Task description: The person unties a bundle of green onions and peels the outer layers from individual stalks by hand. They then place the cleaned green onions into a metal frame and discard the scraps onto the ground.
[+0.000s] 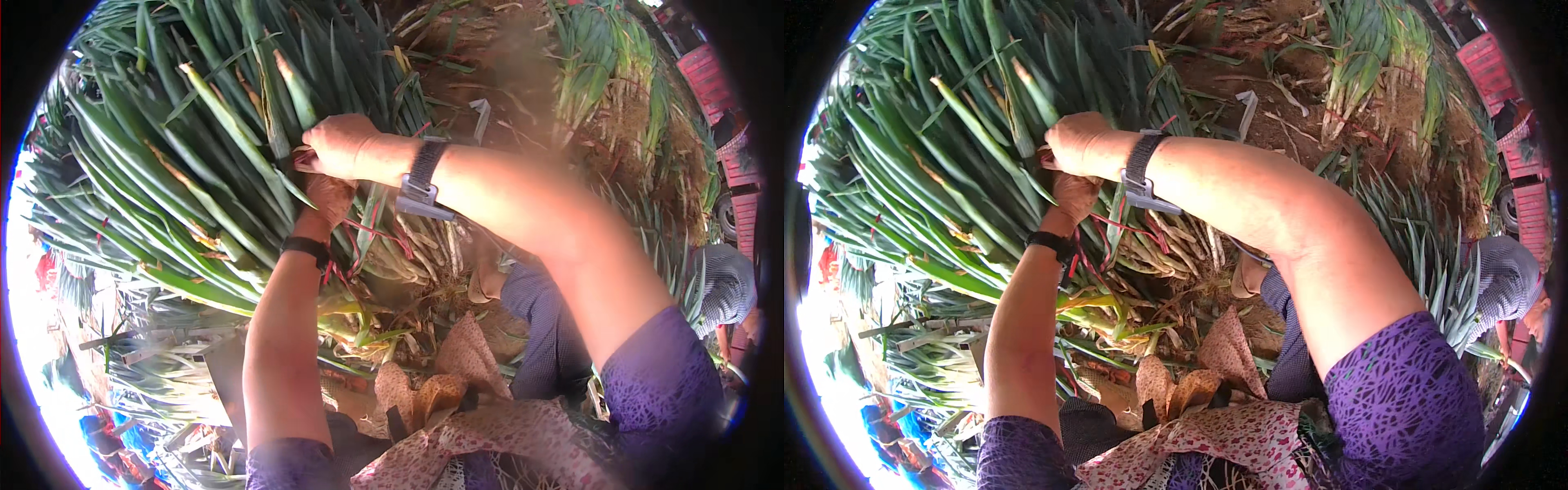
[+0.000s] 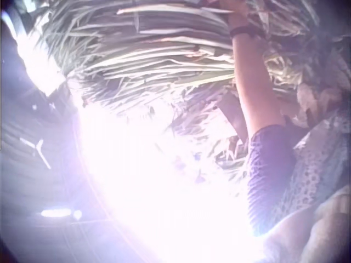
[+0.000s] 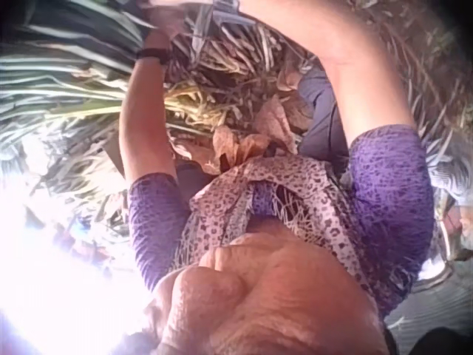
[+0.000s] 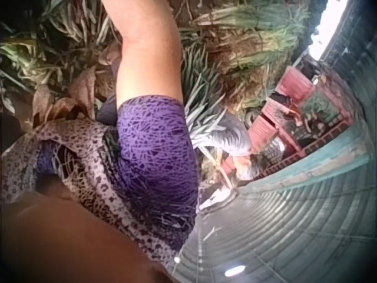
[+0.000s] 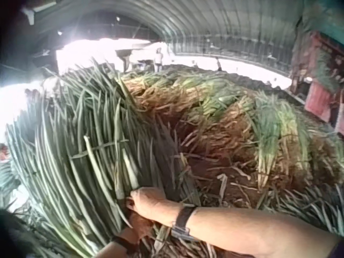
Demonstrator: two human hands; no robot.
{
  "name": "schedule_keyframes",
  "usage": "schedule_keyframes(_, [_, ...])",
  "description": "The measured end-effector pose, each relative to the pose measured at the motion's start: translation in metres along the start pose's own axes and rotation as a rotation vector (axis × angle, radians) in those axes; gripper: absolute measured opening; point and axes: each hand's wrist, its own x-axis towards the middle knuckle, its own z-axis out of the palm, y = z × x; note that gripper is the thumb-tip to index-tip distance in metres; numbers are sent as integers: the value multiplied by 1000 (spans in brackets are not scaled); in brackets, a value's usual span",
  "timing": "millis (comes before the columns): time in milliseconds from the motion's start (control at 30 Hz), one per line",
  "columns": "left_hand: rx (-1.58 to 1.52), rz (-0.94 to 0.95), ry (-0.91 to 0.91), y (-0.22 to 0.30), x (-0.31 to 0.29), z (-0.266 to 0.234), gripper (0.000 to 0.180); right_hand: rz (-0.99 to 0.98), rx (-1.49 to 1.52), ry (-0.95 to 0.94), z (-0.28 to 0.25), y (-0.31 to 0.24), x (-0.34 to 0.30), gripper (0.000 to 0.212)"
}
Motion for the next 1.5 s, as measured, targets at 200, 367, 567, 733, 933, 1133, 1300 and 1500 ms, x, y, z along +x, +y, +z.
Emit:
schedule_keyframes(200, [-76,-30,-259,93,-60,-16,35,-102,199,194,47,20,-1,21])
schedule_keyframes(367, [-717,-470,-373,177,-197,-71,17,5,662,453,51,-15,-12,25])
schedule_keyframes(567, [-1486,-1276,260,229,-269,-114,24,-257,1449,335,-3,-74,-30,20])
schedule_keyframes(733, [-1338,-1151,704,209,-283,-127,25,-323,1130,431,-129,-151,-154,26])
schedule_keyframes(933, [-1154,-899,776,240,-321,-153,24,-476,1359,173,-134,-170,-337,33])
schedule_keyframes(1133, [-1087,-364,686,313,-286,-197,30,-455,1699,8,-154,-216,-457,37])
schedule_keyframes(1300, [-663,-62,605,356,-283,-216,33,-440,2130,-90,-153,-235,-463,35])
schedule_keyframes(1500, [-749,-73,653,350,-289,-275,34,-680,1878,-570,-175,-277,-477,30])
